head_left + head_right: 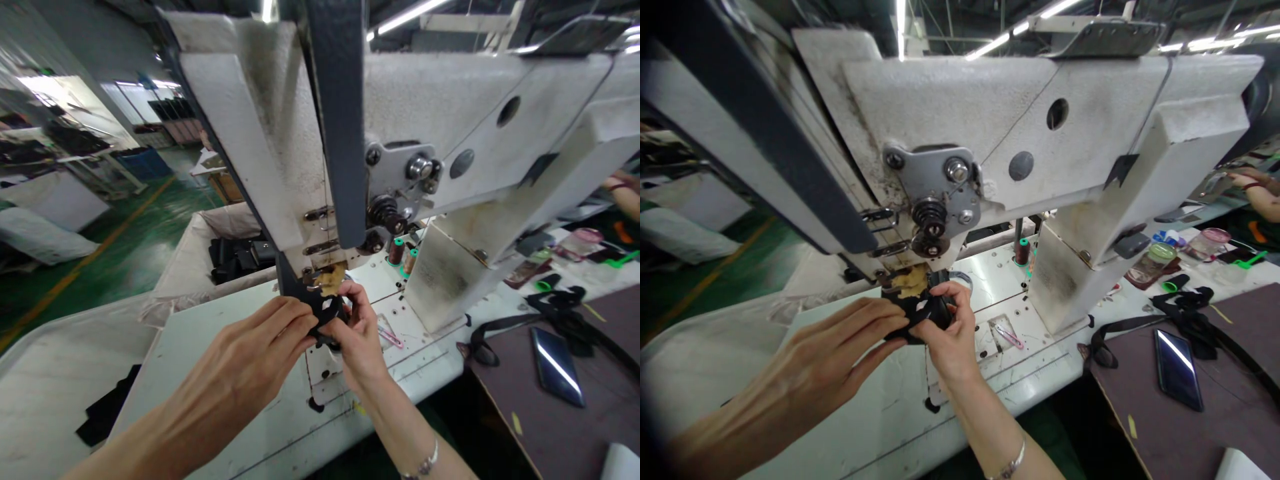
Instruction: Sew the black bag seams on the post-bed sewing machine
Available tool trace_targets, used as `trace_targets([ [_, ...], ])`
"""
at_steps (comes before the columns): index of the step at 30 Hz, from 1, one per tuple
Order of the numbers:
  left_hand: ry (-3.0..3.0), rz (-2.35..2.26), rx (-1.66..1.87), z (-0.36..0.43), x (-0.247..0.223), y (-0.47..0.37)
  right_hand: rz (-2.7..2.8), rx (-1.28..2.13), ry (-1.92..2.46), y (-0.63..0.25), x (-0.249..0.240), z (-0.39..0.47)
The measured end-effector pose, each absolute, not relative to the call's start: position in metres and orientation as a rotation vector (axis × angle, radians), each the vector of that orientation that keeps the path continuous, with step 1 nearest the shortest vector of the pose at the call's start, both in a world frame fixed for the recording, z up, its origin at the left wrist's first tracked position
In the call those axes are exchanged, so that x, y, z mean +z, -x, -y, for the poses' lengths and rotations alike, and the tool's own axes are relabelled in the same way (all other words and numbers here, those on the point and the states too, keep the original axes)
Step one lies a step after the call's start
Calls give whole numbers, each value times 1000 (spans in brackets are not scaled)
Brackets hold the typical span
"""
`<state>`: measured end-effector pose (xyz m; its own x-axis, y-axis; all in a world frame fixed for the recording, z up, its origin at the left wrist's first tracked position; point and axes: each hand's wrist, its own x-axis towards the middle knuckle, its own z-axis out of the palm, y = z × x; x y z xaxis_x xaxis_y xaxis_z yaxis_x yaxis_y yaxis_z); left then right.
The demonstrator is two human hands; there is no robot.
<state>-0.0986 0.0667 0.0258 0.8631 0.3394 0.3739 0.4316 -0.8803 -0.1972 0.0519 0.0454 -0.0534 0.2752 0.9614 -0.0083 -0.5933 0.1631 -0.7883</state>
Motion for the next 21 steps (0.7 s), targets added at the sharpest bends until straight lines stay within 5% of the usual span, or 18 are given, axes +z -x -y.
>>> trace_targets([
  [7,2645,500,-354,-56,31,92,587,1314,697,-64,-55,-43],
  [21,2537,674,-318,-39,20,94,684,987,799,-57,-68,-40],
])
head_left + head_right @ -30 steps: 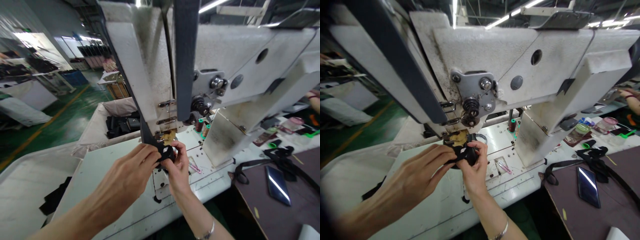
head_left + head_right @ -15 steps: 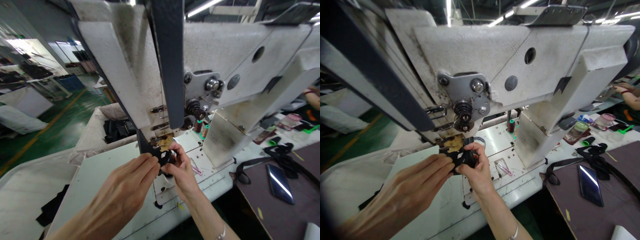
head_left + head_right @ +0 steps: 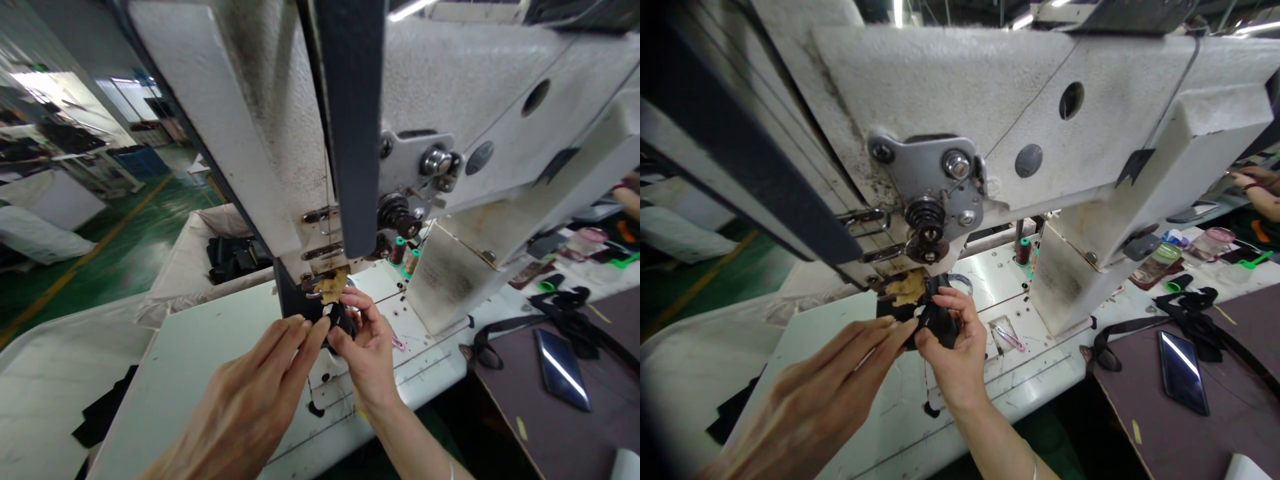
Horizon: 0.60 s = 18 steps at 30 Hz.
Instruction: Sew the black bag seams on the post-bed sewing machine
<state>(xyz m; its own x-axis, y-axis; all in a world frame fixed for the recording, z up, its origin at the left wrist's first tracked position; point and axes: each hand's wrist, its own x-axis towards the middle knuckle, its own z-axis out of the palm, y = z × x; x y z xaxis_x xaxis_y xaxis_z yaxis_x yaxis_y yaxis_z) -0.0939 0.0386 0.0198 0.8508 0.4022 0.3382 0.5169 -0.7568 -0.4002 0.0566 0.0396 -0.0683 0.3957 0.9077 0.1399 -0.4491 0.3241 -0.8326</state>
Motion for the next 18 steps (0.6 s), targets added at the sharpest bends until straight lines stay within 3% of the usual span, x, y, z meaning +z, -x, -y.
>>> trace_targets([
  [7,2547,595,-263,-39,16,97,695,1111,710,-74,-77,-39],
  [18,2598,638,-288,-42,15,97,675,793,842,-52,-65,-34],
])
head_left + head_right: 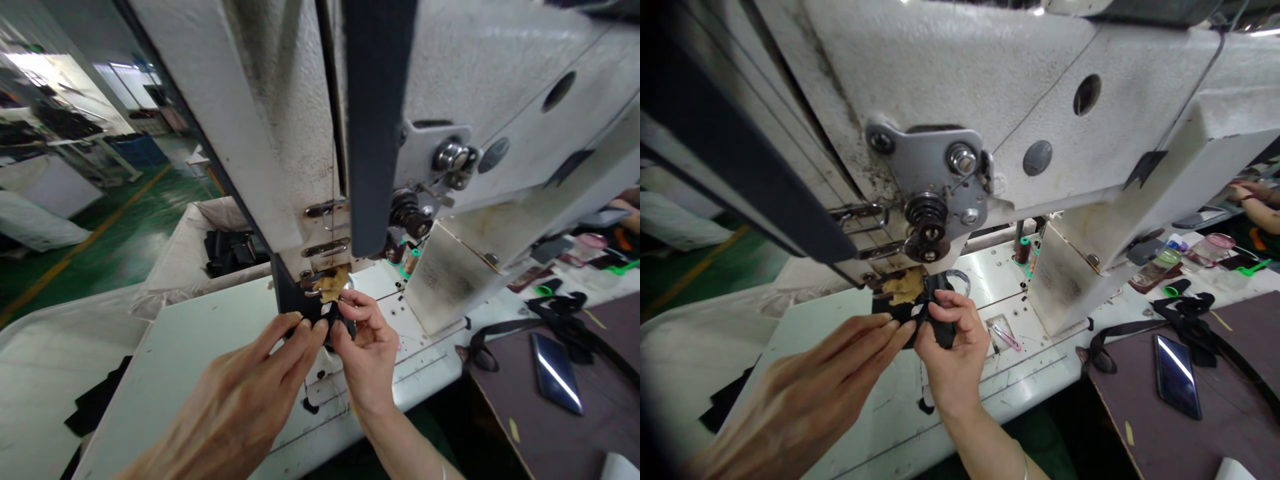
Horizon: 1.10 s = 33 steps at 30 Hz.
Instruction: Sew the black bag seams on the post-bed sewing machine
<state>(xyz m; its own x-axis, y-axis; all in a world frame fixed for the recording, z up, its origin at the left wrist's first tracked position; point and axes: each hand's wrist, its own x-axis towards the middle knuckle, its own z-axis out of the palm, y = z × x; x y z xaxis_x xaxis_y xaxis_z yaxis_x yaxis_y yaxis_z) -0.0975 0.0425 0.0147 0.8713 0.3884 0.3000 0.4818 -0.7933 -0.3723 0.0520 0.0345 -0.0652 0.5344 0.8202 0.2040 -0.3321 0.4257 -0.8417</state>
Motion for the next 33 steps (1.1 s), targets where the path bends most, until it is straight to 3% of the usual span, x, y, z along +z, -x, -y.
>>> trace_targets([
  [3,2605,607,-336,-43,19,96,763,797,899,-63,-60,-29],
  [8,2610,600,-356,-42,23,93,713,1315,846,-94,-53,-34],
  [13,2604,630,-356,-42,18,96,486,1515,880,-104,-47,-45],
  [27,2591,639,-315,-41,22,93,483,1274,917,-80,-42,-41],
  [33,2629,683,-351,-43,26,91,342,1491,895,-87,-40,-39],
])
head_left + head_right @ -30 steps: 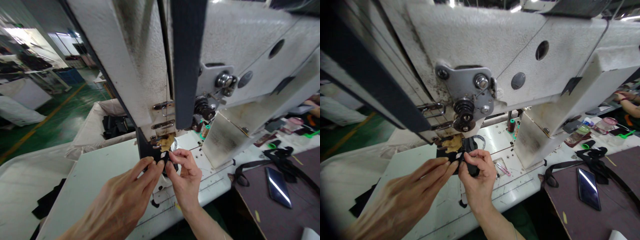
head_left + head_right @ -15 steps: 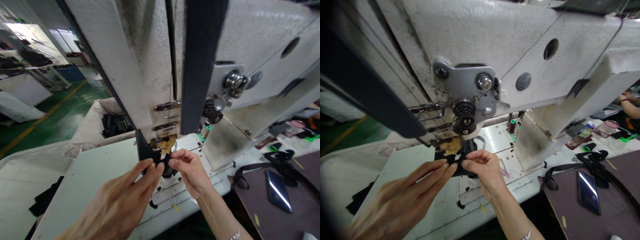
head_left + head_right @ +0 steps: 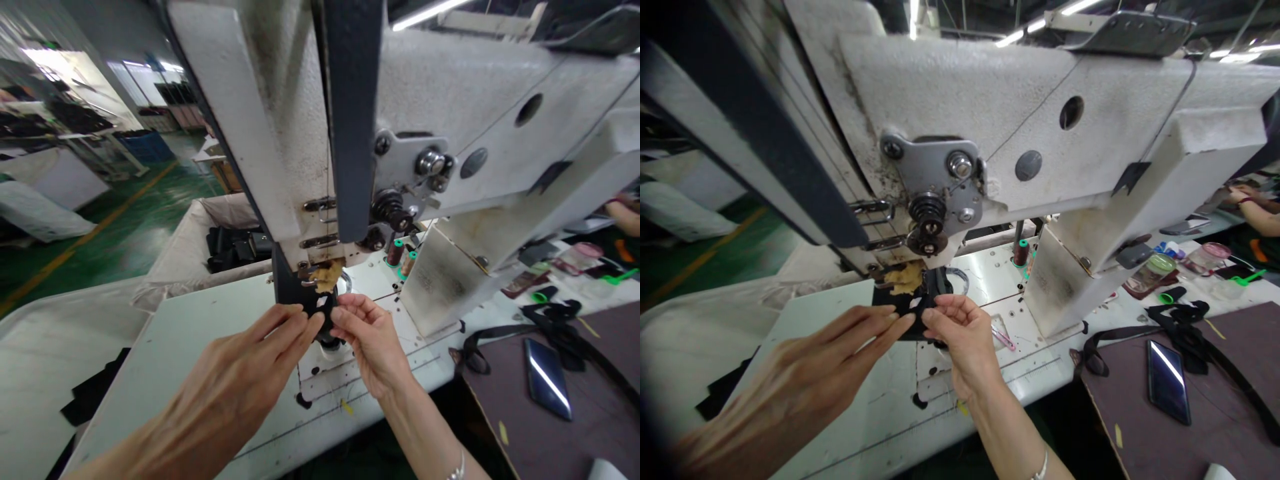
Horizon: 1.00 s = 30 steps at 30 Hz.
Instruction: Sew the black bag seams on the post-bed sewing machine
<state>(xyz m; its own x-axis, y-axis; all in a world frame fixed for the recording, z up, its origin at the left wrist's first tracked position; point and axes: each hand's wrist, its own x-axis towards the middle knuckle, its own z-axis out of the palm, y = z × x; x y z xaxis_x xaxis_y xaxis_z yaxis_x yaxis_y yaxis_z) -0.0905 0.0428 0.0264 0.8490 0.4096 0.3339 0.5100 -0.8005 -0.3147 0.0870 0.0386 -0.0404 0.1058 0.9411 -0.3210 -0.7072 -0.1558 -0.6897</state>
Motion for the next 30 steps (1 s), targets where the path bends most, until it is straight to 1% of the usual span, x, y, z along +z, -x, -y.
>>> trace_targets([
  [7,2610,661,-341,-41,30,88,409,1494,905,-86,-37,-53],
  [16,2610,671,-290,-40,25,92,389,1486,784,-90,-51,-30],
  [22,2573,645,-258,-37,22,92,349,1393,855,-80,-61,-29],
  [30,2575,705,-256,-38,20,89,381,1294,829,-74,-60,-28],
])
